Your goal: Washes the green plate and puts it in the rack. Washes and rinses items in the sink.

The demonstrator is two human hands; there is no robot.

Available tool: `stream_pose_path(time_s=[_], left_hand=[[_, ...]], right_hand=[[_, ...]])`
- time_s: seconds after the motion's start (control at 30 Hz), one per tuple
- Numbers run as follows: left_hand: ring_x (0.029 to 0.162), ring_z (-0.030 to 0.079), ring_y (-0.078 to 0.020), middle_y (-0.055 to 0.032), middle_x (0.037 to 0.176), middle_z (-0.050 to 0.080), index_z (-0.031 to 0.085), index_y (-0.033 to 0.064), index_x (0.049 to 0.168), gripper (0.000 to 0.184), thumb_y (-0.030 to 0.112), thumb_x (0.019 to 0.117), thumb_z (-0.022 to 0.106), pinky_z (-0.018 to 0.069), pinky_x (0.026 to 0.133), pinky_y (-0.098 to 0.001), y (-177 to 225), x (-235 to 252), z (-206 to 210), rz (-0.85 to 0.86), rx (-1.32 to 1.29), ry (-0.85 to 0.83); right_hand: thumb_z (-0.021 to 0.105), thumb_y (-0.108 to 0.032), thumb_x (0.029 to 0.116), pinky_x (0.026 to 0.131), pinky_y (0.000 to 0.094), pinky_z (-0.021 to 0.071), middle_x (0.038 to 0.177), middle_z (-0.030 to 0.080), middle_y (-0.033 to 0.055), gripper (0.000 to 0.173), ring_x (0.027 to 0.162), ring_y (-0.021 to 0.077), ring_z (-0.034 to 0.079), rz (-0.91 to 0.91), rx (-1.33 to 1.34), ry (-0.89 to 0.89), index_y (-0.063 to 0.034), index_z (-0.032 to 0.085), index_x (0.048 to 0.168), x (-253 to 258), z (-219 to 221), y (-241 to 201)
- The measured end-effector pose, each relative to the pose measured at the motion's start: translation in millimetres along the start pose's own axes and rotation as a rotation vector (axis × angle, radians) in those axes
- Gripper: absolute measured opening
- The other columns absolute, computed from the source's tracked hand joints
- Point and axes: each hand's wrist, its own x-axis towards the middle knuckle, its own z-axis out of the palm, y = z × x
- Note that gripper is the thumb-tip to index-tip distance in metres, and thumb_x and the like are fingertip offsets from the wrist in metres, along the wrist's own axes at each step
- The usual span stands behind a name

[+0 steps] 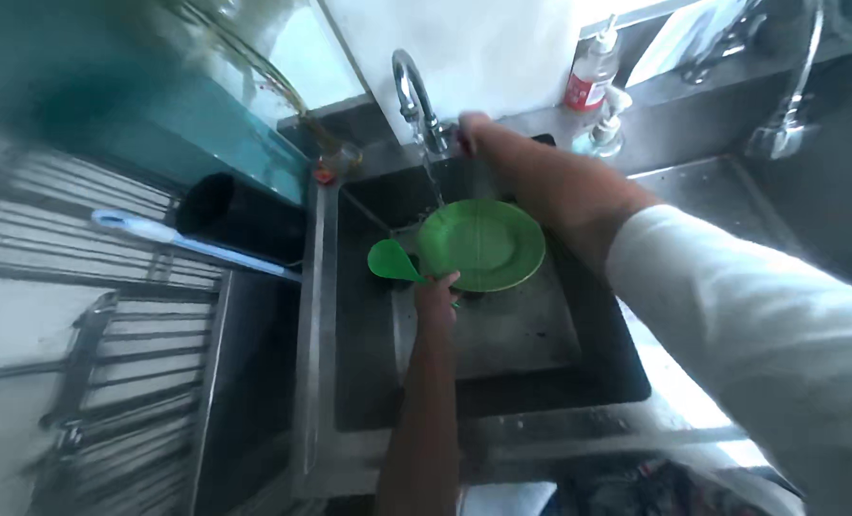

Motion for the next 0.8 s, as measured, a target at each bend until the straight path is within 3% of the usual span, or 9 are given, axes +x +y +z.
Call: stream_pose_path(time_s=[0.1, 0.2, 0.27, 0.33, 0.43, 0.5, 0.67, 0.73, 0.8], left_hand=[[0.086, 0.063, -0.0211, -0.0188, 0.107, 0.063, 0.056, -0.0079, 0.125, 0.035, -0.002, 0.0929, 0.069, 0.0559, 0.075, -0.0351, 2.0, -6.8, -19.7, 0.023, 0.073, -0.007], [0.081, 0.063, -0.0164, -0.0127, 0.102, 0.063, 0.059, -0.0041, 0.120, 0.030, 0.002, 0.0927, 0.069, 0.0571, 0.073, -0.0336, -2.6, -12.5, -27.9, 0.040, 0.102, 0.007], [0.084, 0.064, -0.0174, -0.0143, 0.107, 0.063, 0.057, -0.0044, 0.124, 0.034, 0.000, 0.0922, 0.068, 0.0576, 0.074, -0.0342, -2.1, -22.0, -26.4, 0.037, 0.075, 0.026], [0.086, 0.065, -0.0193, -0.0166, 0.111, 0.062, 0.054, -0.0049, 0.129, 0.039, -0.002, 0.0923, 0.067, 0.0584, 0.075, -0.0355, -3.2, -30.6, -24.7, 0.021, 0.010, 0.044], [0.075, 0.062, -0.0157, -0.0126, 0.098, 0.063, 0.056, -0.0026, 0.121, 0.031, 0.000, 0.0920, 0.066, 0.0563, 0.067, -0.0306, -10.3, -43.9, -21.2, 0.006, -0.075, 0.097], [0.084, 0.064, -0.0180, -0.0141, 0.105, 0.062, 0.053, -0.0024, 0.126, 0.035, -0.002, 0.0927, 0.064, 0.0583, 0.074, -0.0313, -12.5, -56.7, -15.8, -0.028, -0.227, 0.109], [0.099, 0.063, -0.0199, -0.0149, 0.118, 0.057, 0.048, -0.0014, 0.133, 0.040, -0.005, 0.0947, 0.057, 0.0571, 0.084, -0.0304, -21.6, -105.3, 16.2, -0.021, -0.444, 0.131], [0.092, 0.063, -0.0173, -0.0125, 0.111, 0.057, 0.049, 0.0000, 0.129, 0.035, -0.005, 0.0954, 0.055, 0.0571, 0.079, -0.0275, -26.8, -128.4, 27.9, 0.002, -0.457, 0.133], [0.079, 0.064, -0.0121, -0.0084, 0.099, 0.059, 0.051, 0.0038, 0.125, 0.027, 0.004, 0.0990, 0.057, 0.0574, 0.070, -0.0228, -30.2, -148.3, 31.5, 0.019, -0.393, 0.119]], right_hand=[[0.033, -0.026, 0.1093, 0.050, 0.0261, 0.0450, 0.074, 0.052, 0.0030, 0.030, 0.053, 0.0112, 0.047, 0.011, 0.187, -0.010, -0.0052, 0.056, 0.107, 12.8, 3.0, -26.6], [0.036, -0.031, 0.1101, 0.049, 0.0246, 0.0462, 0.075, 0.056, 0.0027, 0.031, 0.053, 0.0103, 0.050, 0.032, 0.270, -0.074, -0.0069, 0.055, 0.113, 20.4, 1.6, -27.5], [0.038, -0.031, 0.1105, 0.057, 0.0250, 0.0498, 0.089, 0.062, 0.0038, 0.032, 0.062, 0.0103, 0.056, 0.002, 0.153, -0.122, -0.0087, 0.052, 0.129, 7.9, -3.3, -17.5], [0.037, -0.034, 0.1118, 0.062, 0.0274, 0.0506, 0.096, 0.063, 0.0054, 0.040, 0.068, 0.0112, 0.058, -0.133, -0.273, -0.125, -0.0046, 0.056, 0.132, -31.4, -12.0, 5.5], [0.057, -0.046, 0.1039, 0.095, 0.0589, 0.0533, 0.122, 0.066, 0.0229, 0.059, 0.109, 0.0365, 0.068, -0.371, -0.859, -0.127, 0.0005, 0.053, 0.140, -114.7, -52.0, 61.0], [0.059, -0.054, 0.1012, 0.101, 0.0658, 0.0495, 0.134, 0.060, 0.0296, 0.078, 0.121, 0.0448, 0.063, -0.291, -0.921, -0.163, 0.0027, 0.039, 0.151, -158.4, -83.9, 95.2], [0.052, -0.048, 0.1070, 0.076, 0.0343, 0.0589, 0.112, 0.067, 0.0150, 0.055, 0.087, 0.0217, 0.069, 0.286, -0.183, -0.328, -0.0062, 0.051, 0.142, -194.1, -113.7, 142.9], [0.050, -0.029, 0.1078, 0.057, 0.0242, 0.0544, 0.090, 0.064, 0.0083, 0.030, 0.063, 0.0127, 0.062, 0.337, 0.068, -0.319, -0.0086, 0.053, 0.129, -204.4, -113.3, 144.4], [0.048, -0.015, 0.1062, 0.057, 0.0250, 0.0558, 0.094, 0.063, 0.0092, 0.026, 0.064, 0.0130, 0.063, 0.292, 0.131, -0.327, -0.0074, 0.052, 0.131, -219.6, -123.6, 131.3]])
